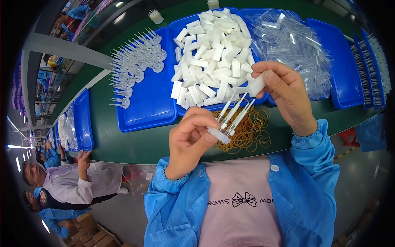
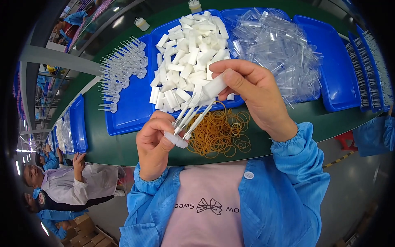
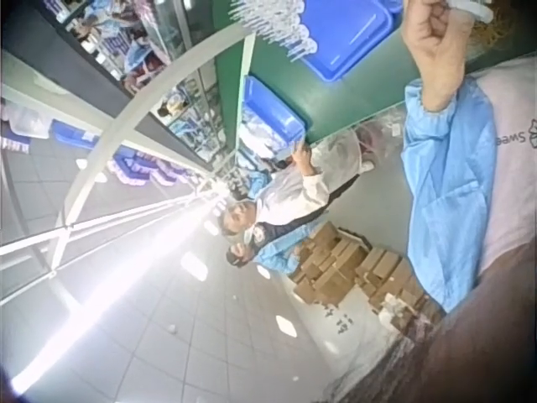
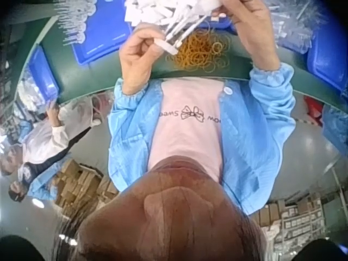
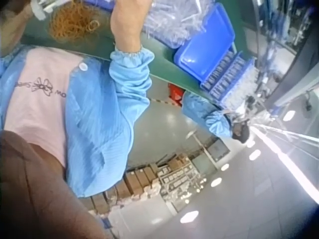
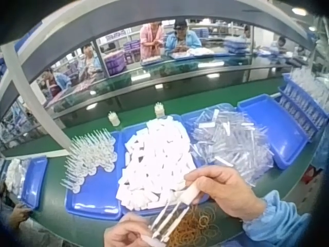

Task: The person attaches clear plastic sleeves over foam blocks mounted on a plastic base, secures the bundle with a rubber band, and pushes white foam blocks onto the prongs of another plastic base by hand.

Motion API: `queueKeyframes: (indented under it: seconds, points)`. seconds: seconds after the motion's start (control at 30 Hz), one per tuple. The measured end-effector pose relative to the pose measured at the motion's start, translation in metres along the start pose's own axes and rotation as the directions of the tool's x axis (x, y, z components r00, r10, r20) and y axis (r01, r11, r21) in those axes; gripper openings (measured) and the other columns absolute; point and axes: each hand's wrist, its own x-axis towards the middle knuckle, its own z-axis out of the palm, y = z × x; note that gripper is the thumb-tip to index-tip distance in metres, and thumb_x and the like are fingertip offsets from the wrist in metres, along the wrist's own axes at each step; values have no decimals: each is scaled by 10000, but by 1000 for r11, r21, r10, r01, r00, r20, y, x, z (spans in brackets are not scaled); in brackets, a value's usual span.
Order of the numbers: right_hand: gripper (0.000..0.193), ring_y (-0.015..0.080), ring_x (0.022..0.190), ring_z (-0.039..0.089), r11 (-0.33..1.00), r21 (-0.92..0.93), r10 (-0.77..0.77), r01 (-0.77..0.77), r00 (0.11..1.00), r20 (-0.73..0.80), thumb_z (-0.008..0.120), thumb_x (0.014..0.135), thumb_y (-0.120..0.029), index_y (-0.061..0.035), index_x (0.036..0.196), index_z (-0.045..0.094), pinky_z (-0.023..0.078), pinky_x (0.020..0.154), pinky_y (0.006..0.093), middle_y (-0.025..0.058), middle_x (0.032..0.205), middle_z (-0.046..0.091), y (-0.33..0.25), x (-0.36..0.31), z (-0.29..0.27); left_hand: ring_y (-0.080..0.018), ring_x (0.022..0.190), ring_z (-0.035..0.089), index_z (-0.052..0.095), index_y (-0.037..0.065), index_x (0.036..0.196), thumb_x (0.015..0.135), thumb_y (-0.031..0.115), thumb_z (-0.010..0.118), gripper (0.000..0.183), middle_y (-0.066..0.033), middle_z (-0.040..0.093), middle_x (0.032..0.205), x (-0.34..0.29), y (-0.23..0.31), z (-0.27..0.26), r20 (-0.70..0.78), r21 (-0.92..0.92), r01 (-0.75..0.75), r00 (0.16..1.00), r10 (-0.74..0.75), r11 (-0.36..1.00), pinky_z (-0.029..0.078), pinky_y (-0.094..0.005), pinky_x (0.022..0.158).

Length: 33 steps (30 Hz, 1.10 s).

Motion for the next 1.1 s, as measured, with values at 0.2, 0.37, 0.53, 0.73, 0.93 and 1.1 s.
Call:
queueKeyframes:
  seconds: [0.2, 0.37, 0.53, 0.73, 0.93, 1.1]
  points:
    - [256, 106, 802, 569, 998, -59, 44, -36, 990, 136, 550, 917, -161, 12, 1094, 616, 470, 717, 226, 66, 945, 629, -3, 2, 1, -121, 856, 574, 589, -36, 971, 847, 25, 624, 142, -78, 482, 1000, 2, 0, -5, 74, -25, 0, 997, 2, 1000, 481, -234, 753]
    - [248, 102, 884, 567, 975, -182, -77, 126, 964, 254, 572, 904, -152, 1, 1092, 624, 460, 804, 240, 43, 963, 618, -3, 7, -1, -143, 867, 591, 608, -38, 978, 828, -9, 632, 155, -84, 495, 1015, 4, 3, -9, 121, 104, -69, 991, 57, 992, 498, -248, 758]
    - [276, 90, 883, 562, 993, -114, 41, -15, 972, 231, 617, 871, -131, 7, 1109, 596, 456, 823, 228, 25, 922, 588, -2, 9, -4, -163, 887, 603, 627, -32, 985, 803, -15, 655, 185, -90, 522, 990, 8, 3, -11, 150, 154, -51, 988, 27, 987, 514, -270, 783]
    - [265, 71, 851, 552, 997, -73, 58, -39, 956, 286, 630, 859, -111, 10, 1090, 588, 456, 787, 216, 23, 893, 589, -1, 0, 11, -170, 898, 611, 612, -22, 1018, 758, -22, 698, 274, -106, 551, 1001, 15, -5, 0, 47, 116, -67, 997, 62, 991, 535, -280, 798]
    - [215, 66, 845, 543, 996, -86, 1, 21, 967, 256, 627, 862, -103, 3, 1049, 610, 444, 766, 212, 20, 904, 596, 4, -7, 13, -170, 896, 609, 619, -27, 989, 749, -25, 705, 254, -108, 559, 995, 15, -7, -2, 105, 237, -194, 979, 173, 952, 544, -281, 785]
    - [184, 110, 882, 558, 974, -208, -30, 87, 964, 263, 640, 842, -116, -21, 999, 637, 447, 793, 258, 44, 939, 612, 0, -4, 13, -173, 896, 608, 618, -32, 972, 744, -43, 702, 243, -108, 550, 996, 14, -9, -4, 101, 248, -173, 983, 153, 953, 546, -285, 790]
